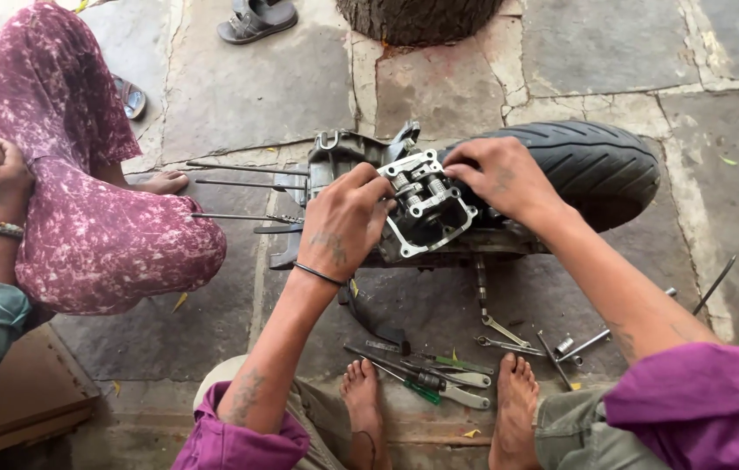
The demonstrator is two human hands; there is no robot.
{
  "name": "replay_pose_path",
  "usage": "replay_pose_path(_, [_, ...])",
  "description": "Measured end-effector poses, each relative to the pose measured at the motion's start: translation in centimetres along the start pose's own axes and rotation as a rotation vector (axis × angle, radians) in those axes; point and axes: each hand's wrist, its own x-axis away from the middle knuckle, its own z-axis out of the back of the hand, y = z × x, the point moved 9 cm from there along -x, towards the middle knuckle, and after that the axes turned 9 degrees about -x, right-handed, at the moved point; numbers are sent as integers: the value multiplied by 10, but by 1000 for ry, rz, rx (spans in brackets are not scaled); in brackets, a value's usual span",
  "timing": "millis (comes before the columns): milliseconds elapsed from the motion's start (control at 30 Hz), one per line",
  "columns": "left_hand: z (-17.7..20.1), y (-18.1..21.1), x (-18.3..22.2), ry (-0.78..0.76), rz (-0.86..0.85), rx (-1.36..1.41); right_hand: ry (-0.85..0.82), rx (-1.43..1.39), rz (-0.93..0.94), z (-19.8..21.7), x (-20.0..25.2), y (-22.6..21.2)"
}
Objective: Repairing and assembling parts of a motorcycle engine block.
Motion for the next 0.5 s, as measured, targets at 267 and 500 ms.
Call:
replay_pose_path(267, [-1, 4, 7, 82, 5, 37, -17, 35, -4, -1, -3, -9])
replay_pose_path(500, [-1, 0, 7, 31, -1, 54, -39, 71, 161, -2, -4, -18])
